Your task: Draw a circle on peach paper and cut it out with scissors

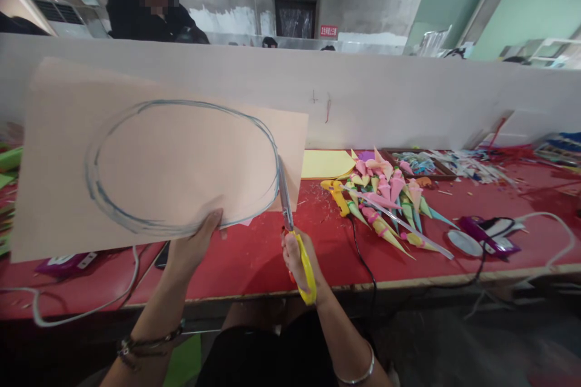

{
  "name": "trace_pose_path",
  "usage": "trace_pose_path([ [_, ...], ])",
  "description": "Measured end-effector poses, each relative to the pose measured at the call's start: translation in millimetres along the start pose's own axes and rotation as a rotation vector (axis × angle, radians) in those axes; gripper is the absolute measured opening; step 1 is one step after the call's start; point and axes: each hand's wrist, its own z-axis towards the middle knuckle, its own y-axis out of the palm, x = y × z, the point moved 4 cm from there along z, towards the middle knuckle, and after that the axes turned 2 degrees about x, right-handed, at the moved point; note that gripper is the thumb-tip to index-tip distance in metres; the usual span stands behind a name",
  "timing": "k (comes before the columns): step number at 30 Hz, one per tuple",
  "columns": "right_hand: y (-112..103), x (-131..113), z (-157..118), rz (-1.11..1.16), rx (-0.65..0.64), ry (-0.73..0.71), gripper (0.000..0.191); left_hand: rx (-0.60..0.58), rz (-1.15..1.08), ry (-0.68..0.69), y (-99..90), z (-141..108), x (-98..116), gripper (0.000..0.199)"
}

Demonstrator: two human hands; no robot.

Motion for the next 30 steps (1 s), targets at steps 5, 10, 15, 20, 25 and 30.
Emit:
trace_pose_path([
  [5, 1.4, -3.5, -1.3, -0.022, -0.033, -0.023, 0.044, -0.007, 0.006, -0.007, -5.2, 1.0, 1.8, 0.043],
  [10, 0.2, -2.0, 0.4, 0.004, -0.095, -0.004, 0.044, -0.071, 0.051, -0.017, -7.1, 3.1, 0.7, 0.043],
  [15, -2.6, -3.4, 3.2, 0.012, -0.105, -0.016, 0.045, -0.146, 0.051, 0.026, -6.6, 5.1, 0.1, 0.043],
  [20, 0.0, -7.9, 2.0, 0.003, -0.056, 0.003, 0.046, -0.154, 0.054, 0.042, -8.2, 4.1, 0.1, 0.042],
  [25, 1.3, -10.2, 0.3, -0.054, -0.027, -0.006, 0.047, -0.134, 0.038, 0.011, -8.7, 3.0, -0.8, 0.042],
  [30, 1.2, -8.7, 1.0, -0.017, -0.018, 0.012, 0.046, -0.127, 0.026, 0.008, -8.9, 3.0, -1.3, 0.042],
])
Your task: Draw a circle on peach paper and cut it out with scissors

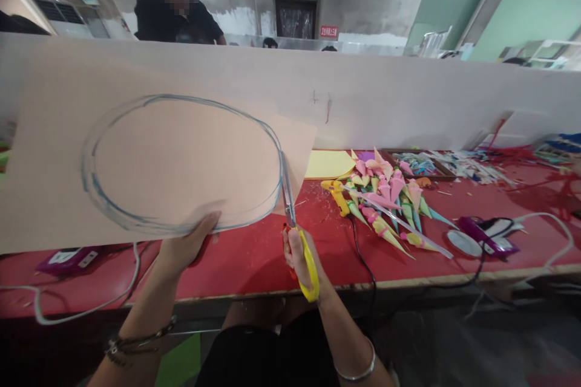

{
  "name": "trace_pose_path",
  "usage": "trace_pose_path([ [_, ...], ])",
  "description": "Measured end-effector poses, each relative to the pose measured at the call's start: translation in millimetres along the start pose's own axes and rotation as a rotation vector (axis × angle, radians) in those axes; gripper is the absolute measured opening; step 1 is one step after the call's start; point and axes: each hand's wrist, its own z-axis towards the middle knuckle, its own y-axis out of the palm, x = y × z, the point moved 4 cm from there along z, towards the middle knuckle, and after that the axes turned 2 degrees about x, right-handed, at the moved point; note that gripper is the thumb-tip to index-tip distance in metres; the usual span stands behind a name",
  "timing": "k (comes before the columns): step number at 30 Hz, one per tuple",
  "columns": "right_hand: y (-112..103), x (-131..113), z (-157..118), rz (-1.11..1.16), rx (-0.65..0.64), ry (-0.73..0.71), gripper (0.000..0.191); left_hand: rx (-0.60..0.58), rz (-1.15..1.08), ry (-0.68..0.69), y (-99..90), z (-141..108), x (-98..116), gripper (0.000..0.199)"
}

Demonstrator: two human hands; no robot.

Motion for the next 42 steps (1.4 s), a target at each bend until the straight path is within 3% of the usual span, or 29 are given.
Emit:
trace_pose_path([
  [13, -1.8, 1.7, 2.4, -0.056, 0.02, -0.02, 0.047, -0.016, 0.016, -0.001, -1.4, -1.0, -3.1, 0.043],
  [23, -4.5, -7.7, 1.0, -0.021, 0.017, 0.005, 0.045, -0.092, 0.017, 0.023, -2.4, -1.8, -3.1, 0.04],
  [30, -11.4, -4.9, 0.7, -0.058, 0.035, 0.027, 0.042, -0.019, -0.006, -0.013, -5.9, -2.4, -8.0, 0.041],
  [42, -13.7, -3.0, 2.7, -0.066, -0.031, -0.031, 0.041, -0.053, -0.053, -0.022, 6.2, -5.1, -8.2, 0.043],
])
